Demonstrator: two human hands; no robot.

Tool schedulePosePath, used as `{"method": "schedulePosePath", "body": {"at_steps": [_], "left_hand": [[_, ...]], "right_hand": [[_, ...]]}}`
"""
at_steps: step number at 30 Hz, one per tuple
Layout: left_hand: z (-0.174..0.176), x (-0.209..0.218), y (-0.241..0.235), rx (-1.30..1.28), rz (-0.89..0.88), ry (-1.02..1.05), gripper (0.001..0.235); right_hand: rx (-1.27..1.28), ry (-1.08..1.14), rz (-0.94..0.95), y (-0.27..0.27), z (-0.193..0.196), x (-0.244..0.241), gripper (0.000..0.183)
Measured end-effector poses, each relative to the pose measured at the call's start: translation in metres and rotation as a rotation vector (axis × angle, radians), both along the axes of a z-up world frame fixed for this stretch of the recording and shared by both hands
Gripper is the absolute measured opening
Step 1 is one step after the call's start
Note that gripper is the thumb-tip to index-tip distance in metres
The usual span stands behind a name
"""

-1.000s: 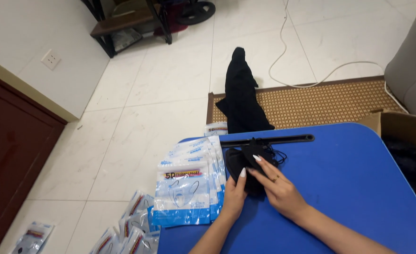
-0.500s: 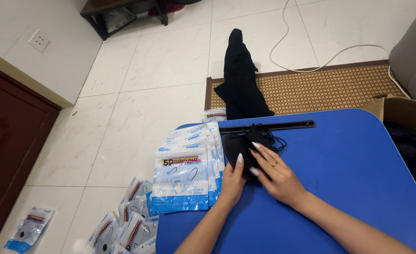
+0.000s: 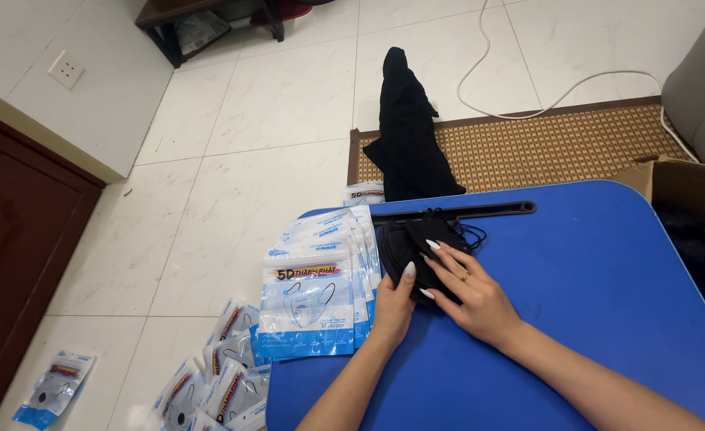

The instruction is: Sorting and stacking black face masks on a blue table, inspecting each one individually.

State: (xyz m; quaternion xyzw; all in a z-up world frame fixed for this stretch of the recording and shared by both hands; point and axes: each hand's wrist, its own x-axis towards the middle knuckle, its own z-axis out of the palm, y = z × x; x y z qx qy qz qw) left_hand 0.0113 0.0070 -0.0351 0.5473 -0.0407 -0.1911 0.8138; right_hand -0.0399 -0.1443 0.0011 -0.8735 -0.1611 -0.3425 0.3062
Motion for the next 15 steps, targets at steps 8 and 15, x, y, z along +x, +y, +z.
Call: {"method": "schedulePosePath", "body": {"at_steps": [8,15], "left_hand": [[-0.001,0.001,-0.003,-0.048,-0.009,0.028,0.042],[0.019,-0.001,0.0,-0.03,-0.027,0.052,0.045]], "right_hand": [[0.055,-0.006,0.046,-0.003,-0.003,0.003,0.05],[-0.023,0.018,0.042,-0.003,-0.022,0.002,0.063]]}}
